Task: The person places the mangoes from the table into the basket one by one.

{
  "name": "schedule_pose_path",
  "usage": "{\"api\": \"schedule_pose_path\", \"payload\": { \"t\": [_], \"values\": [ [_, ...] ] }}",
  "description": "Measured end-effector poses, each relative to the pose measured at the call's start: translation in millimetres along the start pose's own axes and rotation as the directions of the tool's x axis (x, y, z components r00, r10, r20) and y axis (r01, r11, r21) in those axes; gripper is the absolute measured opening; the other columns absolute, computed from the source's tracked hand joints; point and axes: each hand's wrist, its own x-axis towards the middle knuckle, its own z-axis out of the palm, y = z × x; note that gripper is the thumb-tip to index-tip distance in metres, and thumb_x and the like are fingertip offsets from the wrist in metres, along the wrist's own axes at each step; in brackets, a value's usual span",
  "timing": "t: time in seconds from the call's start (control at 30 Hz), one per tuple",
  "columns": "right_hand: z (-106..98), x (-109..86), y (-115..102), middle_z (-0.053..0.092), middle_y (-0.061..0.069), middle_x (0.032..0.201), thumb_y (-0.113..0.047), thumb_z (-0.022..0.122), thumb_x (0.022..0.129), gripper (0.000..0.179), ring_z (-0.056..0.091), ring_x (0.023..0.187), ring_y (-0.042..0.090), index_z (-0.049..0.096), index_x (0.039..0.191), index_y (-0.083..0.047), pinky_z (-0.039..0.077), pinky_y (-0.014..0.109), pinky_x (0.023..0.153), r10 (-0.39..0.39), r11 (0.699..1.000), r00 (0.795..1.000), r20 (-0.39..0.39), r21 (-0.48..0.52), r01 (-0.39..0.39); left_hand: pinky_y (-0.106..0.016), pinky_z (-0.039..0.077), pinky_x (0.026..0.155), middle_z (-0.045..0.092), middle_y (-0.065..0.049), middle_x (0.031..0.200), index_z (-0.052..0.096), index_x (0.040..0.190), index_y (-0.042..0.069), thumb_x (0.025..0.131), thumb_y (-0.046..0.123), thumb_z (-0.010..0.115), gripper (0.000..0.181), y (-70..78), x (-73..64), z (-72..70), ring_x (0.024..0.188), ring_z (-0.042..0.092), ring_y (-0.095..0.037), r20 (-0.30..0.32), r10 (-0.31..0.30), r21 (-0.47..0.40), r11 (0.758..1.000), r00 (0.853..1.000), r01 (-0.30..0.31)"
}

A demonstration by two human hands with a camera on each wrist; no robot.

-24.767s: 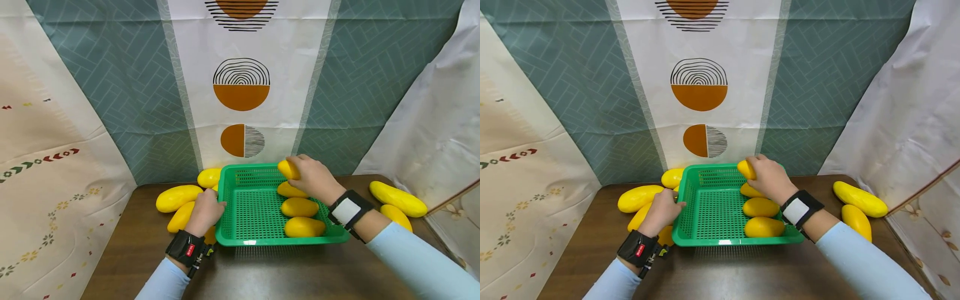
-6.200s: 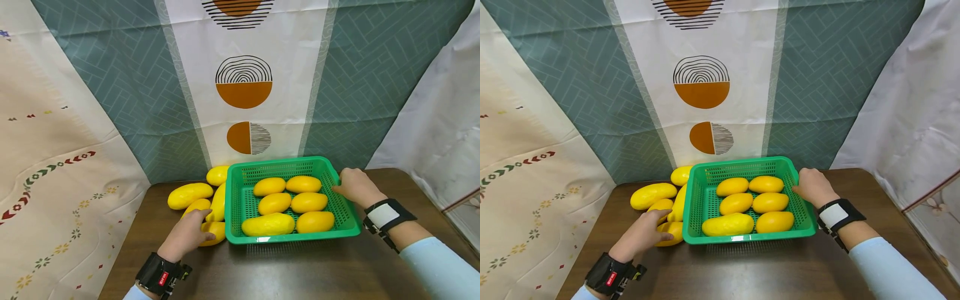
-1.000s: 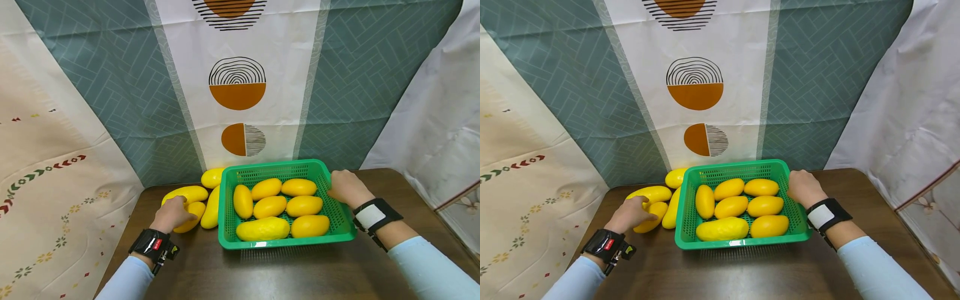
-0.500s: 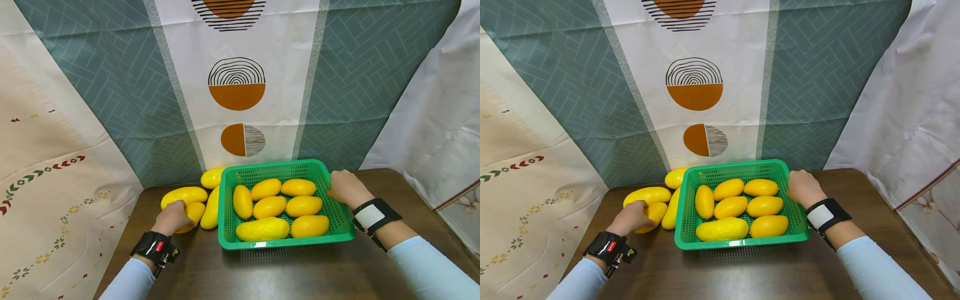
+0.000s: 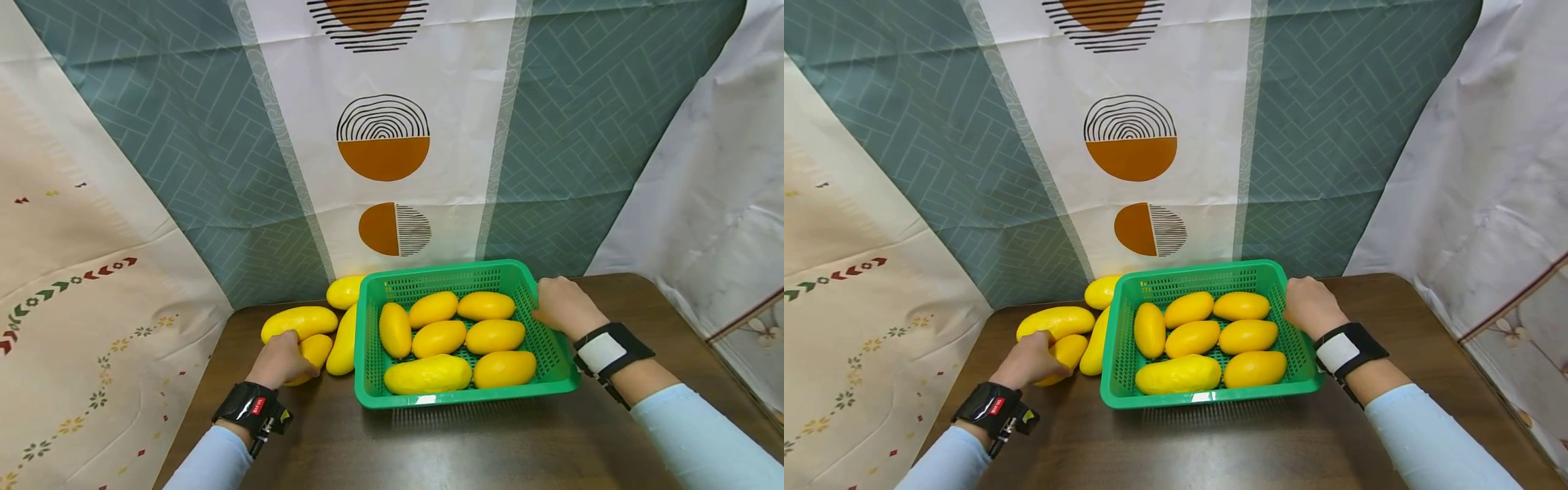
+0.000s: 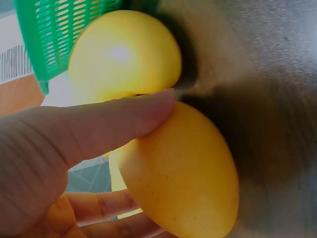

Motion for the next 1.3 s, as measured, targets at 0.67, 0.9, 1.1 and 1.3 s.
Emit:
{"api": "schedule_pose_path", "payload": {
  "t": [0.67,0.9,1.1,1.3],
  "values": [
    [-7.1,0.8,-2.0,0.049,0.006,0.066,-0.014,0.067,0.081,0.021,0.052,0.056,0.017,0.052,0.076,-0.001,0.046,0.027,0.048,-0.016,1.0,1.0,-0.002,-0.014,0.016,-0.036,0.046,0.064,0.058,-0.01,0.094,0.054,0.115,0.0,0.064,0.039,0.08,0.07,49.0,-4.6,-62.4,0.074,0.053,-0.023,-0.207,0.174,-0.002,0.984,0.963,-0.178],
    [-6.4,2.0,-1.7,0.049,0.006,0.066,-0.013,0.068,0.08,0.021,0.052,0.056,0.017,0.052,0.076,0.0,0.046,0.026,0.047,-0.023,1.0,1.0,-0.016,-0.017,0.022,-0.038,0.048,0.07,0.059,-0.009,0.107,0.05,0.126,0.005,0.068,0.032,0.08,0.07,91.5,11.9,-51.8,0.084,0.056,-0.023,-0.307,0.302,-0.005,0.948,0.903,-0.318],
    [-3.4,-2.6,-2.5,0.046,0.006,0.063,-0.012,0.066,0.081,0.02,0.049,0.053,0.017,0.05,0.071,-0.003,0.044,0.026,0.047,-0.016,1.0,1.0,-0.02,-0.017,0.016,-0.034,0.048,0.071,0.057,-0.007,0.113,0.047,0.129,0.011,0.069,0.028,0.081,0.071,128.3,31.2,-35.1,0.088,0.055,-0.02,-0.294,0.404,0.03,0.91,0.866,-0.415],
    [0.3,-4.1,-2.4,0.046,0.005,0.063,-0.01,0.065,0.08,0.019,0.05,0.053,0.016,0.049,0.071,-0.003,0.045,0.026,0.047,-0.021,1.0,0.999,-0.028,0.008,0.022,-0.03,0.045,0.077,0.058,-0.002,0.112,0.05,0.127,0.011,0.067,0.021,0.081,0.068,144.7,44.2,-23.4,0.091,0.053,-0.016,-0.277,0.494,0.084,0.867,0.824,-0.492]
  ]
}}
